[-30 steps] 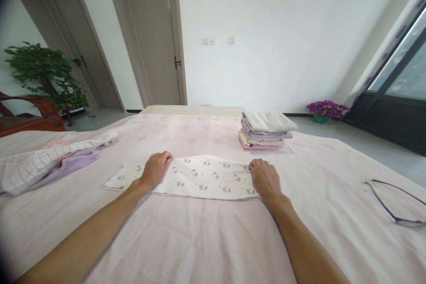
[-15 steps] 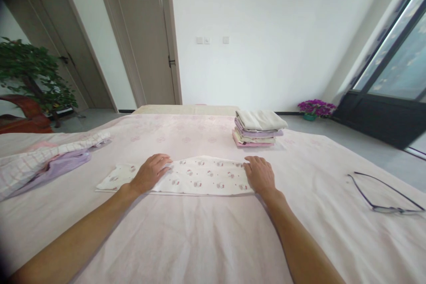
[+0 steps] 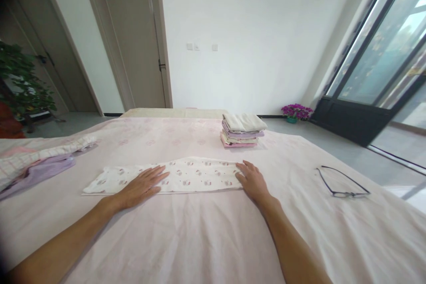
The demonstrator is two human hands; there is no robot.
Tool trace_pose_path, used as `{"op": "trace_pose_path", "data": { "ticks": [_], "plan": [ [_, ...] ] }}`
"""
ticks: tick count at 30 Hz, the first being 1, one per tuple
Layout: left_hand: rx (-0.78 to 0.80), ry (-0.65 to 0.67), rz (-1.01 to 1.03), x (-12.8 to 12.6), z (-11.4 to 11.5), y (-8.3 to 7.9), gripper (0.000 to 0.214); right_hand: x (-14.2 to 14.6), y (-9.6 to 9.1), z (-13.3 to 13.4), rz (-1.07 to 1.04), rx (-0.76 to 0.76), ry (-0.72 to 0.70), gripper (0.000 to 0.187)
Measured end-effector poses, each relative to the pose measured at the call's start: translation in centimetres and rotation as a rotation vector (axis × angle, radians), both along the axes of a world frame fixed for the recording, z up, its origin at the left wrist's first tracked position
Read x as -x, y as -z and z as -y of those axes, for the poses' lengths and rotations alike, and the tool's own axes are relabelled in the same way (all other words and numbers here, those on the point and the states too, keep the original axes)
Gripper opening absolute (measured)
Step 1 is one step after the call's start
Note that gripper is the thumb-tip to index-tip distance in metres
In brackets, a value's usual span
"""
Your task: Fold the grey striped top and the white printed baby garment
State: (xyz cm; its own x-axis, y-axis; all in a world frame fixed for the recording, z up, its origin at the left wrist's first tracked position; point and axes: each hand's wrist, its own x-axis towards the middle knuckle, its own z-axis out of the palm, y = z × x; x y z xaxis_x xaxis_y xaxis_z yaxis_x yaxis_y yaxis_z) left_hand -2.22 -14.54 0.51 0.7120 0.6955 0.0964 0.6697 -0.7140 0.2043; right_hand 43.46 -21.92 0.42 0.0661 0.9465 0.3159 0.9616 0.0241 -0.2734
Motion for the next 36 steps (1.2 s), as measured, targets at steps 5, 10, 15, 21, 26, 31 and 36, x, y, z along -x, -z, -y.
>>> {"op": "trace_pose_path", "data": {
  "ticks": [5, 10, 15, 21, 26, 31, 36],
  "plan": [
    [0.027, -0.049, 0.015, -0.3, -0.3, 0.3, 0.051, -1.4, 0.3, -0.2, -0.236, -0.155, 0.093, 0.04],
    [0.055, -0.201, 0.201, -3.7, -0.4, -0.4, 0.044, -1.5, -0.9, 1.1, -0.227, -0.046, 0.302, 0.041],
    [0.059, -0.126, 0.28, -10.3, -0.1, -1.3, 0.041, -0.8, -1.4, 1.7, -0.278, 0.023, 0.287, 0.045],
    [0.081, -0.038, 0.221, -15.6, -0.8, -0.3, 0.052, -0.7, -0.2, 0.9, -0.363, -0.011, 0.268, 0.053],
    [0.054, -0.085, 0.134, -16.0, -1.6, 1.4, 0.054, -0.9, 0.2, 0.2, -0.439, -0.073, 0.261, 0.051],
    [-0.021, -0.063, 0.09, -15.7, -1.3, 2.1, 0.062, -1.3, -0.1, 0.8, -0.401, -0.023, 0.145, 0.055],
    [-0.026, -0.053, 0.045, -15.9, -0.8, 1.6, 0.081, -2.1, -0.7, 1.5, -0.297, 0.03, 0.125, 0.071]
  ]
}}
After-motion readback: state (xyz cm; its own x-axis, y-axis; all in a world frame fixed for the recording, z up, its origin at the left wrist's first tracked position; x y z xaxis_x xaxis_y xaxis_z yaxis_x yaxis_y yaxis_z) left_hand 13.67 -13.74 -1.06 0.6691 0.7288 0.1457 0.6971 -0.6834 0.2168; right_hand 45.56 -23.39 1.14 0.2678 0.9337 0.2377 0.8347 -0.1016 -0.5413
